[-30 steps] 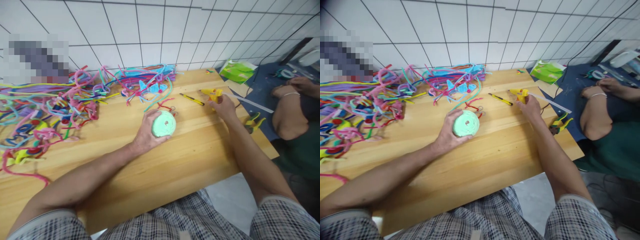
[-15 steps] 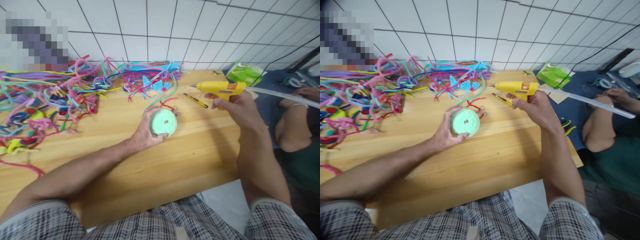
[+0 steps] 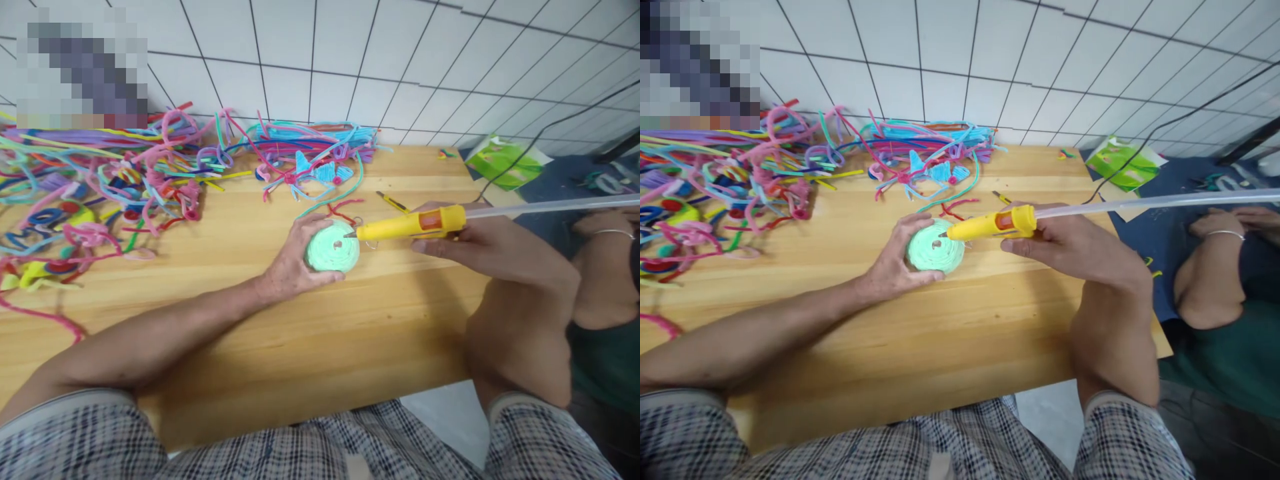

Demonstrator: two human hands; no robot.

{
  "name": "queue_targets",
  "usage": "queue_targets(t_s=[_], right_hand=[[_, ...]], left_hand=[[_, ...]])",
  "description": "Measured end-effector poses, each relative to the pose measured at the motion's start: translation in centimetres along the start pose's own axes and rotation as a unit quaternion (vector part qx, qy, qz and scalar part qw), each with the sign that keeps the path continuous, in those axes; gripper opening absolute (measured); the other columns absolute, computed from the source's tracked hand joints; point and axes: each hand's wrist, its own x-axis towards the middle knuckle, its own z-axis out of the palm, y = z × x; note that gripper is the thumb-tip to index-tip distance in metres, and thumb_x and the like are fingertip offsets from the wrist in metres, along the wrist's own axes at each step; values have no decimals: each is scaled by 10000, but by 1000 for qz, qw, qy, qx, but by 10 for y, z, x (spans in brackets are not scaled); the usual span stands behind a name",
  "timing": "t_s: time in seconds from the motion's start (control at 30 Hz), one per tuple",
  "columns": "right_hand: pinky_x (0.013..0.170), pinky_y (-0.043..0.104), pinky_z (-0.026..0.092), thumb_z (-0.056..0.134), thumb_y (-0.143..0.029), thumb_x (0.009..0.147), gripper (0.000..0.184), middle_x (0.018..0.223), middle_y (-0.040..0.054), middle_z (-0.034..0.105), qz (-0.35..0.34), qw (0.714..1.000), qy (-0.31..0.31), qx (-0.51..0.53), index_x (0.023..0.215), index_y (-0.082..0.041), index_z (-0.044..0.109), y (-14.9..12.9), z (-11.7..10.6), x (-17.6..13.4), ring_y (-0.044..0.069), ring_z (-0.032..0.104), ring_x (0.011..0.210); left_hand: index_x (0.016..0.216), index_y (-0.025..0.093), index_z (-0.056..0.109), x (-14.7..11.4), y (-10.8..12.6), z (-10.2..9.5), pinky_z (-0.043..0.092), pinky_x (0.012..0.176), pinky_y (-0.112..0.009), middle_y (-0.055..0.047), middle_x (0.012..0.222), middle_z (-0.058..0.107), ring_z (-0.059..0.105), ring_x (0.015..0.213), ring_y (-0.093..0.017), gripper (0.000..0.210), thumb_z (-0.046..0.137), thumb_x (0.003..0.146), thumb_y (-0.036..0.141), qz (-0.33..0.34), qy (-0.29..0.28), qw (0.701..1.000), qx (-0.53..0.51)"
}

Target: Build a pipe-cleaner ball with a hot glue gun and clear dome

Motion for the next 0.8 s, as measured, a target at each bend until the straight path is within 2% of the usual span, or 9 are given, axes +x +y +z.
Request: queue_targets(t_s=[0.1, 0.17, 0.3, 0.37, 0.6, 0.7, 0.8], right_hand=[[543, 350, 452, 562, -820, 996, 601, 750, 22, 690, -15, 998, -67, -10, 850, -253, 695, 0, 0, 1, 190, 596, 606], [562, 354, 446, 589, -738, 1025, 526, 732, 15, 661, -31, 997, -63, -15, 837, -254, 672, -2, 1, 2, 190, 583, 608], [643, 358, 475, 622, -562, 1065, 357, 845, 27, 705, -92, 993, -66, 12, 896, -252, 673, -8, 3, 4, 195, 616, 684], [657, 356, 479, 634, -506, 1064, 301, 842, 22, 698, -101, 993, -64, 18, 902, -253, 664, -10, 5, 5, 191, 606, 682], [646, 352, 453, 638, -437, 1054, 274, 953, 30, 753, -128, 989, -71, 24, 846, -260, 618, -10, 7, 8, 166, 560, 643], [651, 347, 458, 644, -452, 1055, 303, 921, 23, 741, -139, 987, -75, 28, 821, -261, 617, -9, 6, 7, 171, 585, 664], [609, 346, 445, 653, -484, 1039, 290, 829, 15, 697, -106, 992, -71, 14, 860, -256, 654, -9, 5, 5, 173, 571, 629]], left_hand=[[1635, 308, 431, -1, 3, 0, 483, 1280, -649, -179, 1570, 582, 547, 1537, -377, 940, 933, 873, 537, 0, -4, 1000, 5], [1636, 312, 426, -1, 4, -1, 483, 1281, -650, -176, 1577, 573, 545, 1534, -377, 952, 934, 865, 545, -9, -11, 1000, 12], [1647, 309, 406, -1, 3, -1, 474, 1292, -651, -177, 1591, 567, 538, 1546, -374, 941, 909, 889, 550, -11, -19, 1000, 19], [1650, 305, 400, -2, 2, 0, 470, 1299, -648, -179, 1598, 559, 534, 1552, -372, 940, 898, 895, 565, -10, -18, 1000, 16], [1651, 310, 403, -1, 2, 0, 470, 1301, -652, -176, 1597, 562, 532, 1558, -377, 946, 886, 899, 619, -16, -23, 1000, 4], [1651, 316, 405, -1, 2, -1, 471, 1288, -674, -177, 1595, 571, 547, 1540, -389, 951, 905, 888, 587, -10, -24, 1000, 4], [1648, 323, 400, -1, 1, 0, 468, 1291, -678, -175, 1597, 570, 548, 1537, -393, 964, 907, 876, 599, -15, -30, 999, 24]])
